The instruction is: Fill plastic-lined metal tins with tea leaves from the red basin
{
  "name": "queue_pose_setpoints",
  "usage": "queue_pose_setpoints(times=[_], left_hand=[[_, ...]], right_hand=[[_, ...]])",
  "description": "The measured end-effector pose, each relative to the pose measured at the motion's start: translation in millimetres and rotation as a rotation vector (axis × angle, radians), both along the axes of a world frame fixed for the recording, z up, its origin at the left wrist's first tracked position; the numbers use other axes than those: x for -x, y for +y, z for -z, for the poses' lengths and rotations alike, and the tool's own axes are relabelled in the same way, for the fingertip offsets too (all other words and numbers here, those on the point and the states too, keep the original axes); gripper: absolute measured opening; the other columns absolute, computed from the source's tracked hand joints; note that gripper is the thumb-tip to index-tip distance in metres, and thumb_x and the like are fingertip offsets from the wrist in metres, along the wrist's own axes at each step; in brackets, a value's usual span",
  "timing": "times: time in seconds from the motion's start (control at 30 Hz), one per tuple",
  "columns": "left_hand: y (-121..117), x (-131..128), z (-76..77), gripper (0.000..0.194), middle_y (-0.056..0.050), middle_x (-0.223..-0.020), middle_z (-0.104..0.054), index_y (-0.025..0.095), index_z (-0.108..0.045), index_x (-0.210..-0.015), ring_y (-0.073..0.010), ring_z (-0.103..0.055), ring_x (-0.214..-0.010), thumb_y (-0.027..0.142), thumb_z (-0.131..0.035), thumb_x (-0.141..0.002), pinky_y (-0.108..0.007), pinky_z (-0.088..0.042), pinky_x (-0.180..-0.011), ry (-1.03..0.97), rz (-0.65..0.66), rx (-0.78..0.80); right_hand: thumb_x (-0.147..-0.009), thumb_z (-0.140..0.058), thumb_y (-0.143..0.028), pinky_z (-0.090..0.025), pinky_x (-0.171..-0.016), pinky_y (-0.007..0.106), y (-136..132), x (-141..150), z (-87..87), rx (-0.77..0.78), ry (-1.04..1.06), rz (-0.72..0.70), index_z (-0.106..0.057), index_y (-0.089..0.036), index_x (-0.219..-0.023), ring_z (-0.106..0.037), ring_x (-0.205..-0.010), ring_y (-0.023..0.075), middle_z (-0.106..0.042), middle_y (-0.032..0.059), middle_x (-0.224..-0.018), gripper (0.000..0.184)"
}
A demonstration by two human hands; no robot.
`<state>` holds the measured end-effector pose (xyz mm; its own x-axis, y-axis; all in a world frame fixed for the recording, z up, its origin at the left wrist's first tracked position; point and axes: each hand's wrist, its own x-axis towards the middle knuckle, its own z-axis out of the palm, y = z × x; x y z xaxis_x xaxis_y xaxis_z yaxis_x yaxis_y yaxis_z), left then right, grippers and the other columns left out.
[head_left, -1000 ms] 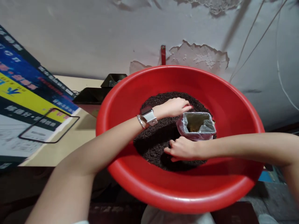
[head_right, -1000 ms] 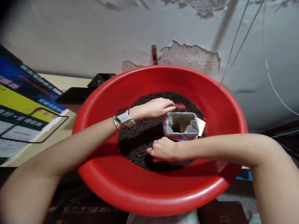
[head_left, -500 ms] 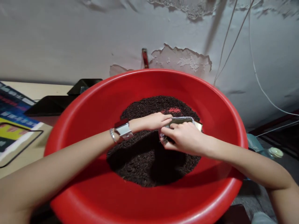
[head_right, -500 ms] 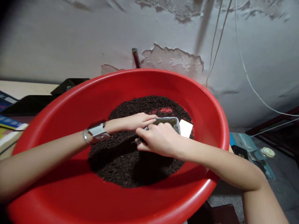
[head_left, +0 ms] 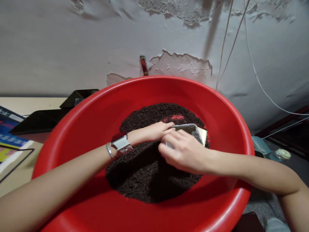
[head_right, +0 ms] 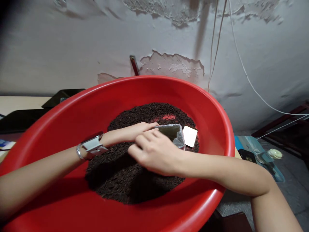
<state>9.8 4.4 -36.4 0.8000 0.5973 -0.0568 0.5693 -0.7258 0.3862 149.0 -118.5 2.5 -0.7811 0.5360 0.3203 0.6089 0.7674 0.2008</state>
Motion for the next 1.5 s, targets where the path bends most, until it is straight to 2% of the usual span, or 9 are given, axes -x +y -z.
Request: queue_pose_setpoints(times=[0.17, 0.27, 0.37, 0.6, 0.77, 0.97, 1.13, 1.33, 1.5], left_hand=[[-4, -1, -9.3, 0.037, -0.003, -0.085, -0.066, 0.021, -0.056, -0.103, -0.0155, -0.06, -0.072, 0.045, -0.029, -0.092, -0.023, -0.042, -0.07, 0.03, 0.026, 0.033], [-3, -1, -9.1, 0.037, -0.003, -0.087, -0.065, 0.021, -0.055, -0.102, -0.0159, -0.06, -0.074, 0.045, -0.029, -0.091, -0.023, -0.042, -0.07, 0.036, 0.03, 0.04], [-1, 0, -5.7, 0.038, -0.004, -0.087, -0.065, 0.02, -0.055, -0.098, -0.016, -0.06, -0.073, 0.045, -0.028, -0.091, -0.024, -0.043, -0.068, 0.036, 0.039, 0.055], [-4, -2, -8.9, 0.036, -0.006, -0.088, -0.064, 0.018, -0.052, -0.096, -0.0168, -0.059, -0.073, 0.043, -0.027, -0.092, -0.025, -0.042, -0.068, 0.07, 0.028, 0.062], [-8, -2, -12.9, 0.036, -0.006, -0.087, -0.064, 0.018, -0.051, -0.094, -0.0173, -0.059, -0.073, 0.044, -0.026, -0.091, -0.025, -0.042, -0.067, 0.089, 0.012, 0.059], [-8, -3, -12.2, 0.035, -0.006, -0.085, -0.065, 0.018, -0.052, -0.094, -0.018, -0.059, -0.071, 0.042, -0.026, -0.091, -0.026, -0.042, -0.067, 0.074, 0.012, 0.031], [-3, -2, -4.0, 0.034, -0.006, -0.088, -0.066, 0.019, -0.055, -0.096, -0.0184, -0.061, -0.075, 0.042, -0.031, -0.09, -0.026, -0.044, -0.069, 0.021, 0.011, 0.035], [-2, -2, -1.6, 0.032, -0.008, -0.091, -0.067, 0.018, -0.053, -0.099, -0.0206, -0.062, -0.078, 0.036, -0.029, -0.09, -0.028, -0.044, -0.069, 0.041, 0.004, 0.029], [-3, -2, 0.3, 0.029, -0.008, -0.094, -0.066, 0.018, -0.052, -0.096, -0.0203, -0.062, -0.08, 0.034, -0.029, -0.091, -0.028, -0.045, -0.073, 0.047, -0.002, 0.025]], right_hand=[[-0.088, -0.044, -0.041, -0.042, -0.067, 0.031, -20, 15, 39.0, 0.297, -0.185, -0.248, -0.05, -0.018, -0.115, -0.052, -0.087, 0.0207, -0.053, 0.0107, -0.106, 0.037], [-0.081, -0.051, -0.052, -0.045, -0.078, 0.04, -16, 12, 77.5, 0.508, -0.351, -0.179, -0.035, -0.02, -0.135, -0.052, -0.106, 0.0307, -0.041, 0.019, -0.131, 0.065], [-0.082, -0.049, -0.052, -0.048, -0.075, 0.043, -9, 5, 102.9, 0.819, -0.494, -0.011, -0.03, -0.017, -0.139, -0.054, -0.108, 0.0363, -0.041, 0.0249, -0.132, 0.069], [-0.085, -0.049, -0.038, -0.051, -0.061, 0.034, -4, 7, 98.7, 1.006, -0.621, 0.025, -0.047, -0.015, -0.128, -0.065, -0.089, 0.0296, -0.064, 0.0178, -0.102, 0.048], [-0.088, -0.046, -0.042, -0.051, -0.06, 0.035, -8, 16, 85.0, 0.82, -0.555, -0.015, -0.057, -0.011, -0.109, -0.067, -0.08, 0.0276, -0.068, 0.0127, -0.082, 0.04], [-0.09, -0.038, -0.039, -0.045, -0.05, 0.029, -16, 24, 33.9, 0.478, -0.265, -0.061, -0.055, -0.011, -0.096, -0.065, -0.062, 0.0219, -0.067, 0.0087, -0.073, 0.034], [-0.091, -0.033, -0.035, -0.039, -0.048, 0.027, 0, 10, 1.8, 0.286, -0.176, 0.182, -0.054, -0.012, -0.092, -0.063, -0.06, 0.0205, -0.065, 0.0094, -0.073, 0.03], [-0.087, -0.038, -0.022, -0.04, -0.054, 0.027, 24, -13, -4.2, 0.156, -0.204, 0.439, -0.054, -0.011, -0.091, -0.062, -0.068, 0.021, -0.064, 0.011, -0.076, 0.02], [-0.087, -0.042, -0.025, -0.042, -0.069, 0.035, 23, -13, -1.0, 0.084, -0.216, 0.365, -0.056, -0.01, -0.093, -0.058, -0.083, 0.0248, -0.062, 0.0127, -0.087, 0.02]])
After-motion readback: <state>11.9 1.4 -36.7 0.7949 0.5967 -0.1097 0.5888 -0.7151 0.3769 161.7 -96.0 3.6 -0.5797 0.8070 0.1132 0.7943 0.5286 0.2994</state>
